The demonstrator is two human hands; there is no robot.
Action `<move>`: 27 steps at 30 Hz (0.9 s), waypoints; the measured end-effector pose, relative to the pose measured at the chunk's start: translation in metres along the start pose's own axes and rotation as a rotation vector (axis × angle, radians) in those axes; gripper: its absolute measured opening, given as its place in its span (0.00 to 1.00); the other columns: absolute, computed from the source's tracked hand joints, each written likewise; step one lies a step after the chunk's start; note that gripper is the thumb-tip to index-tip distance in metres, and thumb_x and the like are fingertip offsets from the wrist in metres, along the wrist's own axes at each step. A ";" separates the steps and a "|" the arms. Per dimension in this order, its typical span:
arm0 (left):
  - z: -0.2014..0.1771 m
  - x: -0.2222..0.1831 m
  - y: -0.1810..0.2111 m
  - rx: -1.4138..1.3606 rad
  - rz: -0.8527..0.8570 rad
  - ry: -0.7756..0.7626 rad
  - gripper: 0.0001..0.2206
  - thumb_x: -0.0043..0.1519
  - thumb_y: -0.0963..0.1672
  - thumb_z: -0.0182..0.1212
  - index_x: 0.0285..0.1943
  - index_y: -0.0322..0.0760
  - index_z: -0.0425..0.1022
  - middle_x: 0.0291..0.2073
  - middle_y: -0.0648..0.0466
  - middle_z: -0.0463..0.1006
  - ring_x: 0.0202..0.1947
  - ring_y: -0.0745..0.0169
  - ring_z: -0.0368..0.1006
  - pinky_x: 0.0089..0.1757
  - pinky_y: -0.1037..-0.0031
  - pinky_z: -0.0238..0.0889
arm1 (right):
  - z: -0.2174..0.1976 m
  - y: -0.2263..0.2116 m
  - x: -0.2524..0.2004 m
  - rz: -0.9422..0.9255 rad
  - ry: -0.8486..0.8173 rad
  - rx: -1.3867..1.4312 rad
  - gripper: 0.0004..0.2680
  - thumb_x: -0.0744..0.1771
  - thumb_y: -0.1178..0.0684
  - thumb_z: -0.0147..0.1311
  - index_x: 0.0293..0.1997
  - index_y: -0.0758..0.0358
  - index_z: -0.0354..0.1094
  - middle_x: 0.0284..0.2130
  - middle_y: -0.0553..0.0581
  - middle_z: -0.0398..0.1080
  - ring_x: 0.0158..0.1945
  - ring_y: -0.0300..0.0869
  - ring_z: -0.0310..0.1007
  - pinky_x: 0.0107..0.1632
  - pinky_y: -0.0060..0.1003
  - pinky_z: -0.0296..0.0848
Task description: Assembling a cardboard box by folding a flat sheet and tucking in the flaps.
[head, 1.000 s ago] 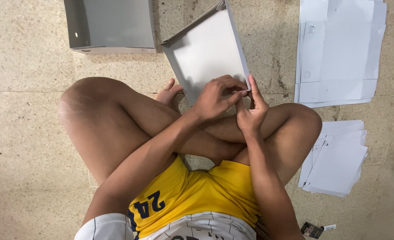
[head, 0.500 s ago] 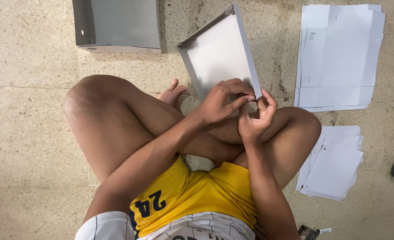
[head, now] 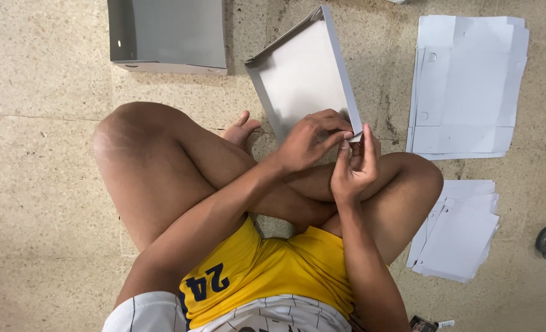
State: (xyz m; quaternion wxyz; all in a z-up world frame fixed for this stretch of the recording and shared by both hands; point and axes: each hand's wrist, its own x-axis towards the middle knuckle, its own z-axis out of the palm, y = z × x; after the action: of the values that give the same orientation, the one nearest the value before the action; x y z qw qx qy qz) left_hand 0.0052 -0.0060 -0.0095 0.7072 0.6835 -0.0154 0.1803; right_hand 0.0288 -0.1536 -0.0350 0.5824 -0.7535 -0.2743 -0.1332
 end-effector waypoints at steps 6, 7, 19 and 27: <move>0.002 -0.001 -0.003 0.007 0.006 0.013 0.07 0.65 0.42 0.60 0.46 0.37 0.81 0.36 0.41 0.79 0.36 0.41 0.78 0.40 0.59 0.71 | 0.000 0.024 -0.012 0.096 0.105 0.197 0.13 0.66 0.69 0.55 0.56 0.81 0.59 0.47 0.71 0.65 0.51 0.53 0.73 0.51 0.38 0.77; 0.002 -0.001 -0.002 0.014 -0.003 0.012 0.07 0.65 0.42 0.60 0.46 0.37 0.81 0.37 0.41 0.79 0.36 0.41 0.78 0.40 0.58 0.71 | 0.000 0.022 -0.011 0.093 0.095 0.194 0.11 0.67 0.69 0.54 0.53 0.80 0.60 0.47 0.71 0.65 0.51 0.53 0.73 0.50 0.39 0.76; 0.002 -0.001 0.000 0.039 -0.015 0.014 0.07 0.65 0.43 0.60 0.47 0.36 0.81 0.38 0.42 0.79 0.35 0.42 0.79 0.39 0.57 0.71 | -0.002 0.005 -0.002 0.040 0.066 0.043 0.04 0.69 0.64 0.52 0.45 0.77 0.64 0.44 0.66 0.63 0.48 0.47 0.68 0.48 0.41 0.72; 0.001 0.001 0.002 0.106 0.043 -0.007 0.07 0.66 0.42 0.59 0.46 0.36 0.81 0.36 0.44 0.79 0.34 0.44 0.78 0.37 0.59 0.71 | -0.004 0.017 -0.002 0.025 0.029 0.055 0.05 0.70 0.62 0.50 0.46 0.77 0.64 0.41 0.66 0.64 0.45 0.47 0.69 0.44 0.39 0.71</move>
State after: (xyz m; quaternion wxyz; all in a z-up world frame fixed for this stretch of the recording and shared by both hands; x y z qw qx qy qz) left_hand 0.0059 -0.0069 -0.0075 0.6657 0.7203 -0.0230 0.1936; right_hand 0.0376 -0.1607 -0.0484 0.6084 -0.7386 -0.2601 -0.1290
